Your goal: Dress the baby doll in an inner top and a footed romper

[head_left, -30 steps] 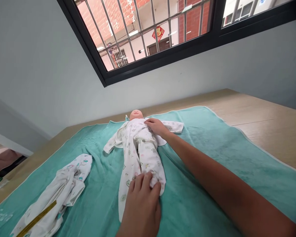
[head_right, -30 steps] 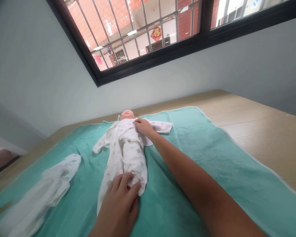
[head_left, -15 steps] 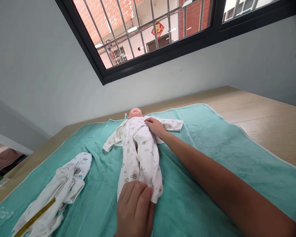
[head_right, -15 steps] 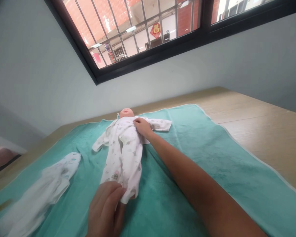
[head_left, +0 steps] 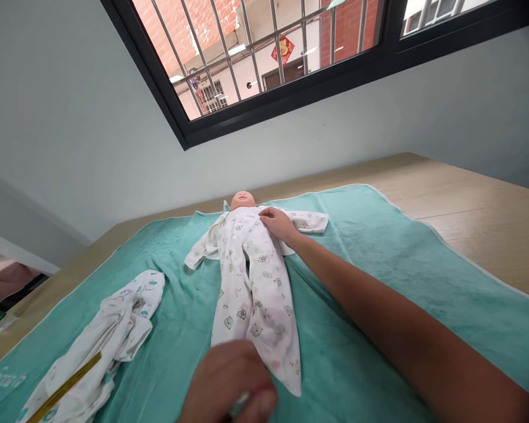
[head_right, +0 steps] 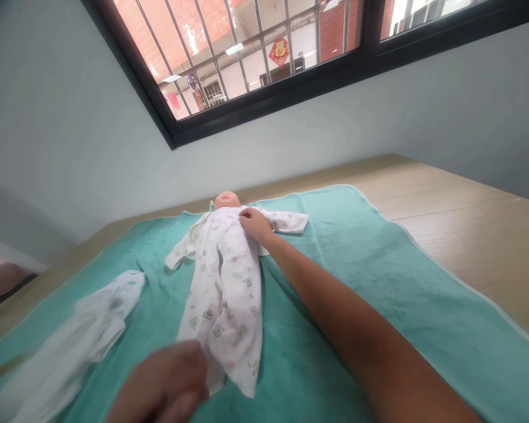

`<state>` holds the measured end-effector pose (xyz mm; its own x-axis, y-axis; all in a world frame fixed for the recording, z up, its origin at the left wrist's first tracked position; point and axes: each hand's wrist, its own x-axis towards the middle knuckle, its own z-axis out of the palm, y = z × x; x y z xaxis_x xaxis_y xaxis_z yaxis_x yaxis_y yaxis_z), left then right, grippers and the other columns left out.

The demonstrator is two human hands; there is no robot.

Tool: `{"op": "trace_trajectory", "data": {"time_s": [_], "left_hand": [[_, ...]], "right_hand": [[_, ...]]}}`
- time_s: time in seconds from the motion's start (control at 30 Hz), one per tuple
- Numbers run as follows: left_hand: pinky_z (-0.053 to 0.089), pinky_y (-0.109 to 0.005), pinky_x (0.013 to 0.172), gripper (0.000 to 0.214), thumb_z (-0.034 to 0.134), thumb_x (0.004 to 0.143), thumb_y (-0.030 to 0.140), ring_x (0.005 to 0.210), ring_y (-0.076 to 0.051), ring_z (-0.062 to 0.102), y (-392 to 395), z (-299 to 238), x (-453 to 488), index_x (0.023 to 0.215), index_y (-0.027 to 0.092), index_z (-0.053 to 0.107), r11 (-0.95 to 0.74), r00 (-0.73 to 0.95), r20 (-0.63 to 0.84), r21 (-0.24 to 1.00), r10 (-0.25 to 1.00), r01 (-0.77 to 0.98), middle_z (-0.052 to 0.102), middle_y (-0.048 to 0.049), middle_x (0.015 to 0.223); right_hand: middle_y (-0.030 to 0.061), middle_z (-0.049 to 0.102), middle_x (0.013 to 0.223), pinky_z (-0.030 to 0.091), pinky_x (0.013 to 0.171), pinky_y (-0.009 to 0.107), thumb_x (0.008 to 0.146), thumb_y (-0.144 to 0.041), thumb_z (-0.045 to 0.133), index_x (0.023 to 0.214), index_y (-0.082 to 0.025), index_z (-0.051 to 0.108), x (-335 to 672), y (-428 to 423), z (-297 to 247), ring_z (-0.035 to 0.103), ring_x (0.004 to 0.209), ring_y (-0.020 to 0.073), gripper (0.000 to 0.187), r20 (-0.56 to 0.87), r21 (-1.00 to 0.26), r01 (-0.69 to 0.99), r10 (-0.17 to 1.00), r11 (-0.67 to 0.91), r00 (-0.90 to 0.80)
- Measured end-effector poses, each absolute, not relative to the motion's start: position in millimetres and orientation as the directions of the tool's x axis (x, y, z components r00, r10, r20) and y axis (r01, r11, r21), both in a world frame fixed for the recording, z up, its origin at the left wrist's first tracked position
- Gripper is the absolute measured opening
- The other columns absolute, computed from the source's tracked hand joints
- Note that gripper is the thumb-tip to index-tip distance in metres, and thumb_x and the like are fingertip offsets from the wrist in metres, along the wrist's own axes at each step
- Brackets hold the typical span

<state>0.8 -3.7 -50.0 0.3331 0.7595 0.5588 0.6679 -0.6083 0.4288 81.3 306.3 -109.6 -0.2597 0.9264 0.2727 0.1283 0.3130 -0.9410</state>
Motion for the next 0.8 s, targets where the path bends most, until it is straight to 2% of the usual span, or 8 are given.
{"op": "trace_trajectory", "data": {"time_s": [0.07,0.13,0.2,0.27,0.37,0.5,0.6,0.8], "left_hand": [[0.045,-0.024,0.058,0.027,0.042,0.097,0.026,0.060,-0.012,0.057,13.8,-34.0,-8.3,0.075,0.020,0.056,-0.433,0.169,0.475,0.524,0.863,0.734,0.060,0.0008,0.065],[0.046,-0.025,0.061,0.023,0.045,0.095,0.026,0.066,-0.013,0.058,37.2,-32.2,-16.4,0.077,0.020,0.057,-0.247,-0.004,0.460,0.485,0.888,0.839,0.061,0.0005,0.071],[0.048,-0.031,0.075,0.012,0.051,0.091,0.027,0.087,-0.019,0.060,58.3,-43.4,-21.4,0.093,0.020,0.061,-0.141,-0.018,0.480,0.293,0.877,0.946,0.065,-0.0035,0.091],[0.047,-0.038,0.080,0.020,0.058,0.086,0.025,0.099,-0.025,0.056,70.5,-60.5,-21.8,0.105,0.018,0.061,-0.057,0.023,0.451,0.063,0.892,0.996,0.063,-0.0076,0.104],[0.045,-0.038,0.073,0.015,0.054,0.086,0.017,0.091,-0.026,0.055,71.5,-81.5,-16.8,0.099,0.017,0.062,0.022,0.038,0.409,-0.140,0.912,0.990,0.062,-0.0081,0.096],[0.042,-0.033,0.069,0.022,0.045,0.085,0.003,0.077,-0.020,0.052,63.2,-91.2,-11.6,0.082,0.018,0.061,-0.067,0.100,0.401,-0.096,0.910,0.993,0.058,-0.0040,0.077],[0.042,-0.030,0.067,0.021,0.045,0.086,0.003,0.076,-0.018,0.052,60.7,-90.7,-12.2,0.086,0.018,0.059,-0.104,0.107,0.398,-0.031,0.911,0.994,0.057,-0.0033,0.079],[0.036,-0.028,0.058,0.013,0.049,0.093,0.026,0.076,-0.020,0.055,62.1,-83.5,-16.9,0.087,0.016,0.055,0.175,-0.129,0.366,-0.096,0.922,0.980,0.057,-0.0060,0.087]], "right_hand": [[0.0022,0.068,0.095,0.045,0.083,0.033,0.078,-0.021,0.054,0.089,-0.020,0.066,80.7,305.5,-106.4,0.061,0.091,0.0194,0.016,0.293,-0.929,0.151,0.922,0.337,-0.254],[0.0033,0.067,0.100,0.043,0.087,0.034,0.078,-0.020,0.055,0.090,-0.020,0.066,78.9,301.6,-101.1,0.059,0.096,0.0206,0.016,0.324,-0.914,0.170,0.914,0.369,-0.243],[0.0034,0.066,0.106,0.042,0.090,0.034,0.079,-0.021,0.055,0.093,-0.021,0.065,75.9,294.3,-94.5,0.058,0.100,0.0208,0.017,0.371,-0.890,0.177,0.893,0.420,-0.255],[0.0026,0.065,0.111,0.042,0.090,0.034,0.083,-0.024,0.054,0.098,-0.024,0.065,71.7,284.8,-88.2,0.058,0.101,0.0203,0.019,0.447,-0.840,0.172,0.835,0.515,-0.322],[0.0026,0.065,0.116,0.042,0.092,0.034,0.088,-0.028,0.052,0.106,-0.025,0.064,65.3,272.7,-82.8,0.057,0.106,0.0204,0.022,0.548,-0.727,0.155,0.702,0.669,-0.455],[0.0040,0.066,0.113,0.040,0.095,0.034,0.090,-0.029,0.050,0.104,-0.022,0.065,63.1,271.4,-83.2,0.057,0.106,0.0202,0.022,0.557,-0.711,0.140,0.673,0.690,-0.487],[0.0034,0.066,0.111,0.042,0.092,0.034,0.086,-0.025,0.052,0.101,-0.022,0.066,67.3,279.5,-84.9,0.057,0.103,0.0201,0.020,0.500,-0.772,0.147,0.733,0.619,-0.460],[0.0053,0.061,0.119,0.039,0.097,0.036,0.084,-0.022,0.051,0.104,-0.021,0.063,73.5,293.1,-89.6,0.054,0.111,0.0215,0.024,0.365,-0.864,0.186,0.837,0.468,-0.407]]}}
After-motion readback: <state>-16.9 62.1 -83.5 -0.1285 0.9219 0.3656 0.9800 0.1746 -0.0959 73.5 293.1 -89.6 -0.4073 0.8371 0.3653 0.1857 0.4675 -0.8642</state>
